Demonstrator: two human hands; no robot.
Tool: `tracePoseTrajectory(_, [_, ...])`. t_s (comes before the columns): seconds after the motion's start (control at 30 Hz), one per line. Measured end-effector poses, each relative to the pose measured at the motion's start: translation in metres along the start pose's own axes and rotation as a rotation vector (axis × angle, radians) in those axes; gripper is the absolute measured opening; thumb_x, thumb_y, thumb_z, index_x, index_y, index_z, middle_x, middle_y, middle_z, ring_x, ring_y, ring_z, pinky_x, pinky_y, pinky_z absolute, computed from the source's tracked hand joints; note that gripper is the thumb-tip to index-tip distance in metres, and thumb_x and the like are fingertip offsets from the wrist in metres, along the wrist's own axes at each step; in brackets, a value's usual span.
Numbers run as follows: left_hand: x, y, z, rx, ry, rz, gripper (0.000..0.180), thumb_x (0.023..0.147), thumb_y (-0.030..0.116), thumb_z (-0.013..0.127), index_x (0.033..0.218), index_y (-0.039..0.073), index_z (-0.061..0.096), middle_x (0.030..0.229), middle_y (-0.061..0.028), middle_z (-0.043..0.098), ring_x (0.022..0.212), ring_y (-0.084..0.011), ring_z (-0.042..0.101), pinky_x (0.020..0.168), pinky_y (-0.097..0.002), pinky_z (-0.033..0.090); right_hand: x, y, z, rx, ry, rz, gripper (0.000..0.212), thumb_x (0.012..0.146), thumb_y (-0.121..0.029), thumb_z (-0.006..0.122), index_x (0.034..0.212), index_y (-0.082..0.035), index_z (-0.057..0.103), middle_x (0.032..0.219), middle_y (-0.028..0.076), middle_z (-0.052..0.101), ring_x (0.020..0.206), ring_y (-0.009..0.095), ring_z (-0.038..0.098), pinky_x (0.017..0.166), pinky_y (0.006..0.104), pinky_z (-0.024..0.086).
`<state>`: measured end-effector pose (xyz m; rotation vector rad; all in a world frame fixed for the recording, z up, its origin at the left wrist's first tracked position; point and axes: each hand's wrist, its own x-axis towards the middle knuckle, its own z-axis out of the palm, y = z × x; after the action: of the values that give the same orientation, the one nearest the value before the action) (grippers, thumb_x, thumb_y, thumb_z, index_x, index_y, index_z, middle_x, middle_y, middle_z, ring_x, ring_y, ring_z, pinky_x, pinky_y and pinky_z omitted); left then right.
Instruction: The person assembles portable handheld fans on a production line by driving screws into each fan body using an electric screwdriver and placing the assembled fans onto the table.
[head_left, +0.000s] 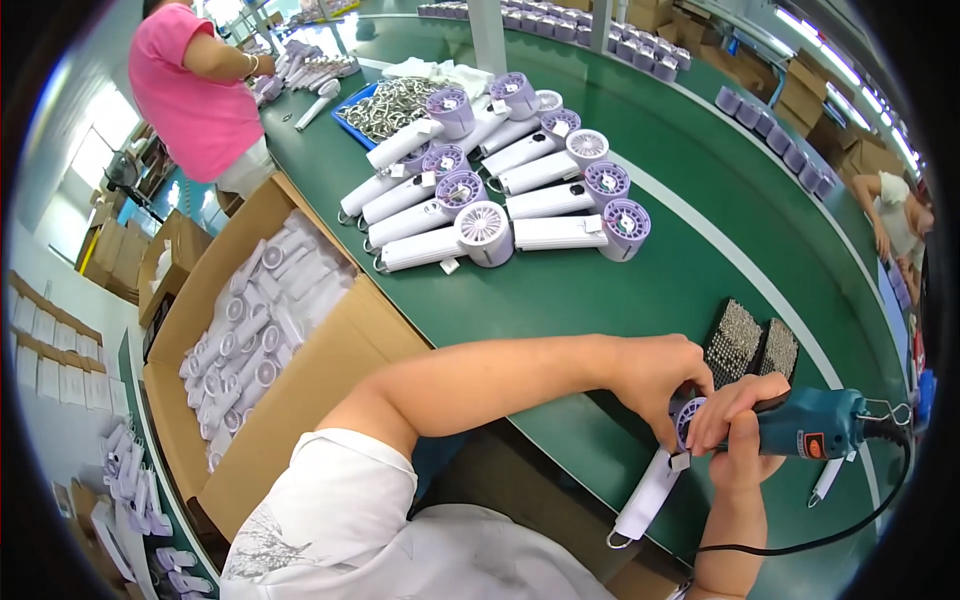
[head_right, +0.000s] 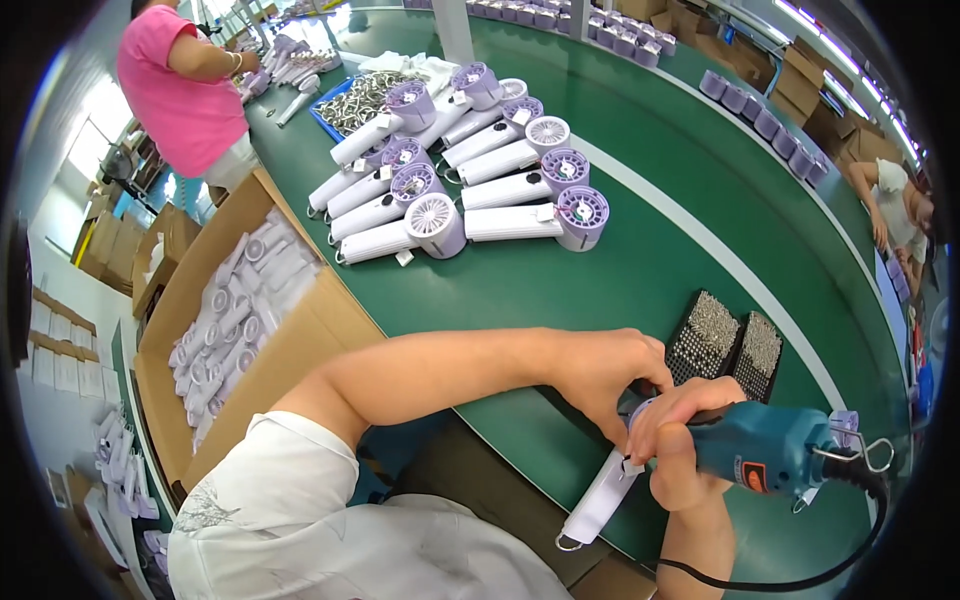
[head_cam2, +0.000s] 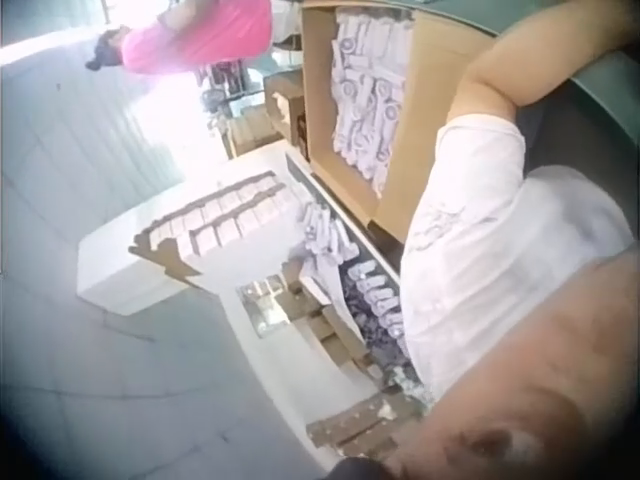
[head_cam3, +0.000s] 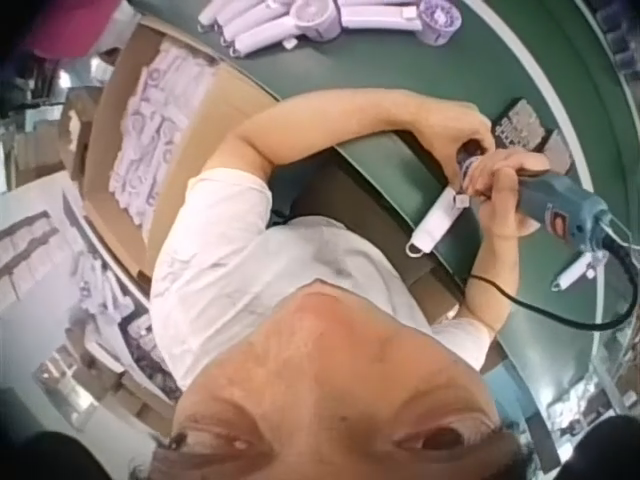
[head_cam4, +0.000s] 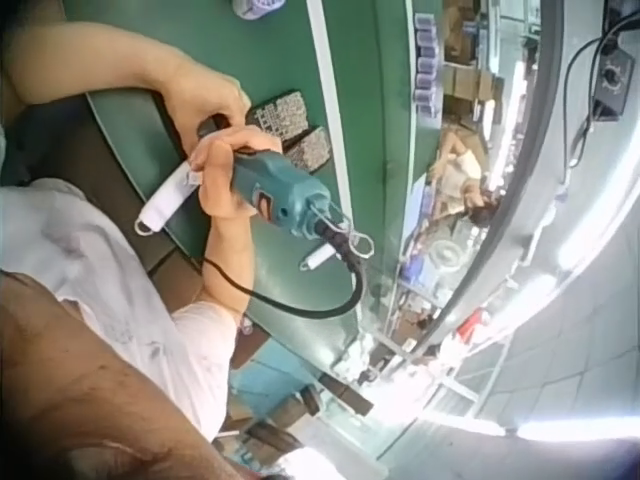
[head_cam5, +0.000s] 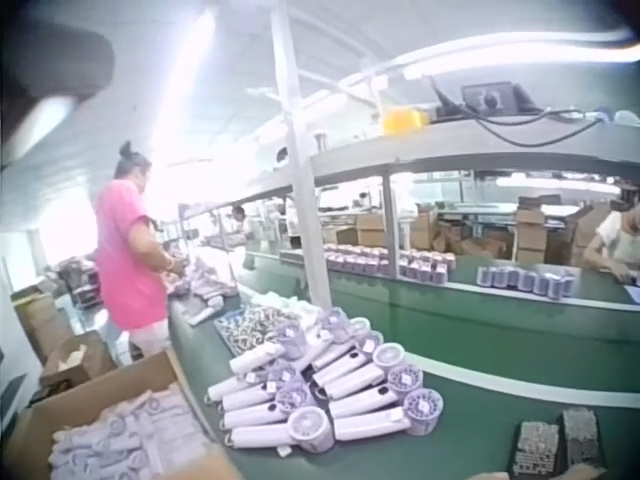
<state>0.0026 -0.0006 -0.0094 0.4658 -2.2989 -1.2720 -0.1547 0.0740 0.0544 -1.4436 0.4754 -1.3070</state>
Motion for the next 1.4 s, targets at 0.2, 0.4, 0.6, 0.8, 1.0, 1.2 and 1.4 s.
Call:
tracePoseTrajectory(0.2, [0.004, 0.002, 0.001, 0.002, 0.009, 0.017, 0.054, 0.057, 0.030, 0.094, 0.099, 0.003, 0.073, 0.089, -0.0112, 0.069, 0.090, -0.0286, 0.062, 0.080, -0.0381, 0.052, 0.003, 0.002, -0.005, -0.034, 0.039, -0.051, 0.025, 0.101, -0.021, 0.058, 0.092, -0.004, 0.042, 0.060, 0.007, 0.047, 0.040, 0.014, 0.044, 0.038, 0.0294, 0.044])
tracePoseTrajectory(0.4, [0.009, 0.005, 0.001, 0.092, 0.071, 0.142, 0.050, 0.056, 0.033, 0.093, 0.096, 0.009, 0.075, 0.083, -0.0128, 0.070, 0.080, -0.0310, 0.065, 0.073, -0.0380, 0.052, -0.004, -0.006, -0.011, 0.082, 0.032, 0.104, 0.021, 0.095, -0.018, 0.066, 0.088, -0.008, 0.049, 0.068, 0.006, 0.059, 0.053, 0.013, 0.055, 0.050, 0.0269, 0.045])
tracePoseTrajectory(0.6, [0.002, 0.025, -0.006, -0.273, 0.116, -0.142, 0.048, 0.062, 0.017, 0.093, 0.102, 0.005, 0.071, 0.101, -0.0107, 0.071, 0.100, -0.0266, 0.069, 0.086, -0.0374, 0.055, 0.014, -0.010, -0.009, -0.124, -0.033, -0.001, 0.008, 0.093, -0.005, 0.063, 0.088, 0.000, 0.059, 0.062, 0.005, 0.059, 0.050, 0.011, 0.057, 0.045, 0.0258, 0.046])
tracePoseTrajectory(0.8, [0.007, 0.016, -0.005, 0.087, -0.016, 0.009, 0.057, 0.061, 0.022, 0.095, 0.112, 0.008, 0.074, 0.098, -0.0029, 0.073, 0.082, -0.0169, 0.059, 0.065, -0.0298, 0.048, 0.012, -0.054, -0.053, -0.160, 0.036, -0.356, 0.028, 0.106, -0.024, 0.050, 0.107, 0.004, 0.052, 0.057, 0.008, 0.054, 0.041, 0.019, 0.053, 0.040, 0.0343, 0.047])
tracePoseTrajectory(1.0, [0.007, 0.015, -0.003, 0.089, 0.006, 0.044, 0.061, 0.060, 0.023, 0.093, 0.114, 0.003, 0.073, 0.105, -0.0054, 0.075, 0.085, -0.0184, 0.060, 0.066, -0.0297, 0.047, 0.003, -0.039, -0.130, -0.428, 0.523, -0.504, 0.015, 0.103, -0.012, 0.053, 0.099, 0.001, 0.059, 0.059, 0.008, 0.054, 0.044, 0.019, 0.051, 0.044, 0.0363, 0.047])
tracePoseTrajectory(1.2, [0.006, 0.013, -0.006, 0.089, 0.010, 0.037, 0.060, 0.060, 0.023, 0.093, 0.113, 0.003, 0.072, 0.105, -0.0054, 0.074, 0.087, -0.0190, 0.062, 0.068, -0.0292, 0.048, 0.008, -0.015, -0.140, -0.184, 0.712, -0.355, 0.020, 0.098, -0.013, 0.064, 0.092, 0.006, 0.059, 0.057, 0.008, 0.056, 0.041, 0.017, 0.053, 0.042, 0.0338, 0.048])
tracePoseTrajectory(1.4, [0.008, 0.012, -0.004, 0.077, 0.017, 0.056, 0.060, 0.060, 0.022, 0.093, 0.112, 0.003, 0.072, 0.105, -0.0048, 0.074, 0.086, -0.0183, 0.061, 0.066, -0.0286, 0.047, 0.006, -0.004, -0.136, -0.332, 0.656, -0.296, 0.020, 0.100, -0.017, 0.060, 0.094, 0.002, 0.063, 0.059, 0.007, 0.054, 0.041, 0.017, 0.050, 0.042, 0.0346, 0.046])
